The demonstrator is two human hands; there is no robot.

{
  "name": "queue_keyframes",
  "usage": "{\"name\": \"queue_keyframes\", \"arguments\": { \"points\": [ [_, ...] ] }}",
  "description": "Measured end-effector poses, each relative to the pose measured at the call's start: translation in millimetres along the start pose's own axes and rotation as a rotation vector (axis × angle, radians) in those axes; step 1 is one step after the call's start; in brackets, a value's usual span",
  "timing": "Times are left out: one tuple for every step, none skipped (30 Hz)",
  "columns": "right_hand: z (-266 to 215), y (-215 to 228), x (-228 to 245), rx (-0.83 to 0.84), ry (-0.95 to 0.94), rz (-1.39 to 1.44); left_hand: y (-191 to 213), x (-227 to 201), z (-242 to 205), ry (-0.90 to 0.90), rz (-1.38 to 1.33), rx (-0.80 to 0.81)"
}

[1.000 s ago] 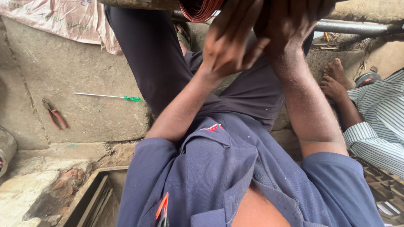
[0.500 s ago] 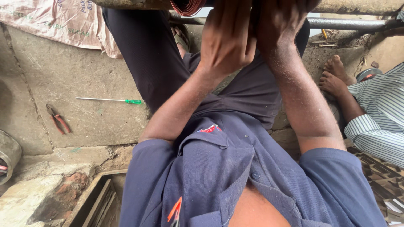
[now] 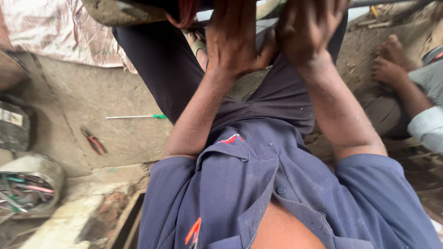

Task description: The person sits on the floor and works on the stator of an electric motor, arranging and tucking copper windings into the slots. They use their hands to push the wires down and briefly use a hammer to tap a wrapped tool or wire section.

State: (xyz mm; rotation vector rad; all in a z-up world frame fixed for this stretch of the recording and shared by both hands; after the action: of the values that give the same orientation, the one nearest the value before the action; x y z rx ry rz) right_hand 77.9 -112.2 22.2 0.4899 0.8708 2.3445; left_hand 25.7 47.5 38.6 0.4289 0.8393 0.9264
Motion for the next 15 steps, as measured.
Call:
{"name": "queue_keyframes", "arguments": {
  "points": [
    [-1.8,17.8,1.3,-0.046,-0.024,0.029,-1.2,-0.7,-0.1,0.007,0.015,0.026],
    [-6.1,35.4,1.3,-0.093,-0.047,0.057,-2.9,-1.0,-0.7,0.013,0.030,0.052],
    [-12.4,47.9,1.3,-0.140,-0.072,0.090,-4.6,0.0,-2.2,0.022,0.051,0.081],
    [-20.0,55.9,-1.9,-0.149,-0.105,0.116,-7.0,1.3,-3.5,0.050,0.068,0.097],
    [-30.0,64.4,-8.2,-0.160,-0.141,0.144,-9.2,2.4,-5.1,0.077,0.087,0.114],
    [-41.7,71.6,-17.8,-0.171,-0.176,0.173,-11.8,3.9,-6.2,0.103,0.107,0.132],
    [-56.6,76.5,-27.3,-0.181,-0.218,0.171,-12.5,3.1,-5.9,0.073,0.113,0.116],
    [-75.2,80.7,-35.6,-0.190,-0.259,0.170,-12.6,3.3,-5.7,0.043,0.119,0.101],
    [-95.7,83.5,-46.8,-0.204,-0.300,0.169,-13.0,3.6,-5.2,0.009,0.125,0.084],
    [-119.6,86.8,-56.0,-0.176,-0.347,0.113,-12.9,3.5,-7.1,-0.001,0.149,0.080],
    [-146.9,92.0,-61.3,-0.147,-0.394,0.061,-11.0,3.4,-10.0,-0.009,0.175,0.075],
    [-174.1,94.1,-70.4,-0.117,-0.440,0.009,-10.1,4.7,-11.5,-0.019,0.200,0.069],
    [-203.7,94.2,-84.5,-0.106,-0.541,0.033,-11.0,7.5,-13.1,-0.009,0.224,0.086],
    [-235.9,92.8,-93.7,-0.094,-0.641,0.056,-11.5,10.0,-14.9,0.000,0.247,0.102],
    [-269.4,89.6,-100.7,-0.080,-0.743,0.080,-12.4,11.9,-16.7,0.011,0.271,0.119]
  ]
}}
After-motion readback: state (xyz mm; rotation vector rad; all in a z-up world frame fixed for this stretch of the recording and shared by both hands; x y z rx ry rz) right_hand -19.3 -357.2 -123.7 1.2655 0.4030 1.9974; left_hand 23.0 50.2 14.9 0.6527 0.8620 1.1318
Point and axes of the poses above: each hand's wrist, its own z-axis towards the middle knuckle, its own y-axis out of the back of the hand, x = y × z, the point moved 7 cm from there along z, towards the middle knuckle, and after that the axes turned 2 degrees about -y, right-handed, at the moved point
